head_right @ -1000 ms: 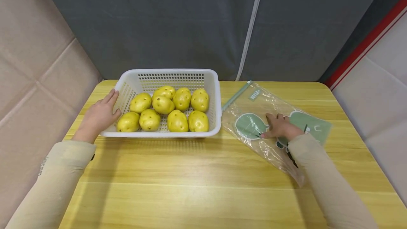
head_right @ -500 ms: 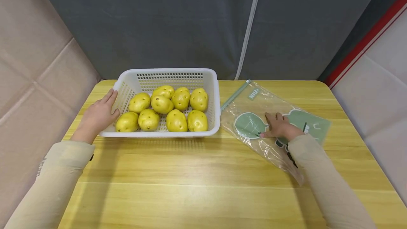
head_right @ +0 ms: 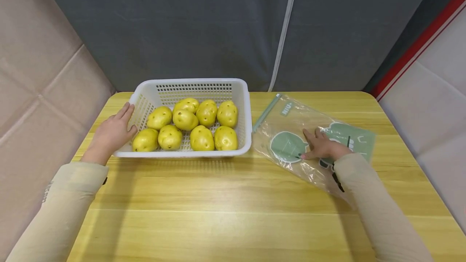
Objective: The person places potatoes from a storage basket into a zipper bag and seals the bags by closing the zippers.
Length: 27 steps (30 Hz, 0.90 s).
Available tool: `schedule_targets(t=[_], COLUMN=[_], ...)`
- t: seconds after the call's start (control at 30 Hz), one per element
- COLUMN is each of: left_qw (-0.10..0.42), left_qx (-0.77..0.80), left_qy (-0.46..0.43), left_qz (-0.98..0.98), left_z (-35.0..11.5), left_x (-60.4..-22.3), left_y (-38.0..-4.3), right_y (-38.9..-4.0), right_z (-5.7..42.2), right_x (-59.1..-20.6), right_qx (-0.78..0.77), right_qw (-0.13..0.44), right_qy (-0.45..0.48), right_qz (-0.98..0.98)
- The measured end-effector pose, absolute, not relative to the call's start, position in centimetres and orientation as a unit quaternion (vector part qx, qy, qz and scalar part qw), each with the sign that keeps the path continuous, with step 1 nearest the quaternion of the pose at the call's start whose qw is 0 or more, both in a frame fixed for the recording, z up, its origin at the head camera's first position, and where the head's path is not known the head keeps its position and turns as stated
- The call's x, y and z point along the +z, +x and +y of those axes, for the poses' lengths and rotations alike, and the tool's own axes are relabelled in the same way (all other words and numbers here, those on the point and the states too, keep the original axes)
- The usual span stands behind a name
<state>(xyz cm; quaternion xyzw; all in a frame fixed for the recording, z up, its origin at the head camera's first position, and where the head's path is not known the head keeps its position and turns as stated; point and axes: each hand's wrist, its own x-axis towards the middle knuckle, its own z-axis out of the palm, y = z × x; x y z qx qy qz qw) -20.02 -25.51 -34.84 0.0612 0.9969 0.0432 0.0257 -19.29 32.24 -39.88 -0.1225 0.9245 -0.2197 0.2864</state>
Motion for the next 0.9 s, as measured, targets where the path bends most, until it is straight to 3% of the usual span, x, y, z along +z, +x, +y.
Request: schedule_targets(t=[0.27, 0.43, 0.9], left_qw=[0.027, 0.029, 0.017], left_qx=[0.044, 0.046, 0.044], left_qy=[0.062, 0.062, 0.065], left_qz=[0.997, 0.997, 0.997], left_z=[-25.5, -25.5, -25.7], left_x=[-34.8, -34.8, -35.1], left_y=[-20.0, -20.0, -20.1], right_y=[-19.4, -19.5, -19.7], right_z=[33.0, 32.7, 29.7], right_x=[-39.4, -39.3, -39.7], right_qx=[-0.258, -0.233, -0.166], right_qw=[0.285, 0.252, 0.174], right_qy=[-0.157, -0.17, -0.101], right_qz=[0.91, 0.924, 0.965])
